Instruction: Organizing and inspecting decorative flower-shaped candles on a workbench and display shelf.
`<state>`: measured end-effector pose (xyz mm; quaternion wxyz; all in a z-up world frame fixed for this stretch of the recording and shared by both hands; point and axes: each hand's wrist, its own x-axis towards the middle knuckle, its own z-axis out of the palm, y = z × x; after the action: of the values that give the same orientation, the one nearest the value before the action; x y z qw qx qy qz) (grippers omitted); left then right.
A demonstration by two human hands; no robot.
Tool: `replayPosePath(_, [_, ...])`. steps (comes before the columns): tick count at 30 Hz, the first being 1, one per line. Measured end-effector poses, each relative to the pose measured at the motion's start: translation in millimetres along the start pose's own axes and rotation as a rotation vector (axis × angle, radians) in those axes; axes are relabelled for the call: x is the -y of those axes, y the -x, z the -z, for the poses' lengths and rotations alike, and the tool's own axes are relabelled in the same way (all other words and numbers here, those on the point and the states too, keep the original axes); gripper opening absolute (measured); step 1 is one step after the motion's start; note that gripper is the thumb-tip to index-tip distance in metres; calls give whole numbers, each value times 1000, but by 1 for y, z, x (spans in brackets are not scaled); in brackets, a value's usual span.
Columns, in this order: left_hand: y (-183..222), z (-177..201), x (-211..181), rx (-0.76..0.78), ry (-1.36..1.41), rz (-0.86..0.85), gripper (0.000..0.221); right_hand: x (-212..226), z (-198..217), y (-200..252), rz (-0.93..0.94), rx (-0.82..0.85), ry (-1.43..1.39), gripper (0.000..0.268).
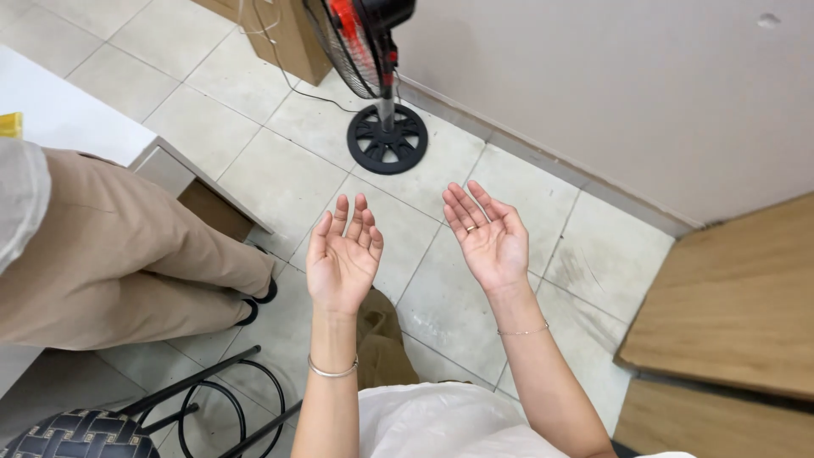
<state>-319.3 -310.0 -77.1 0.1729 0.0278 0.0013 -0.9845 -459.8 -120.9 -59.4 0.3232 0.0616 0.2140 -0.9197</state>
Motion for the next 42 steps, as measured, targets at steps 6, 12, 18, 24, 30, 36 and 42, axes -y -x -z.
replayPosePath(6, [-102, -24, -101, 45, -33, -100, 30, -51, -72, -138, -102, 47, 23, 43])
replayPosePath(12, [-176, -48, -193, 84, -55, -260, 30, -101, -135, -265, -168, 113, 26, 42])
replayPosePath(18, [-244, -45, -261, 58, -17, -391, 32, -142, -169, -386, -318, 186, 15, 41])
replayPosePath(24, [-332, -45, -315, 75, 10, -558, 35, -179, -227, -507, -492, 242, 53, 42])
replayPosePath(30, [-405, -65, -365, 102, 38, -718, 44, -222, -292, -614, -598, 295, 120, 44])
replayPosePath(36, [-445, -60, -436, 96, 35, -858, 52, -287, -335, -692, -704, 317, 117, 45])
replayPosePath(42, [-489, -62, -544, 116, 39, -946, 56, -376, -373, -766, -759, 267, 37, 46])
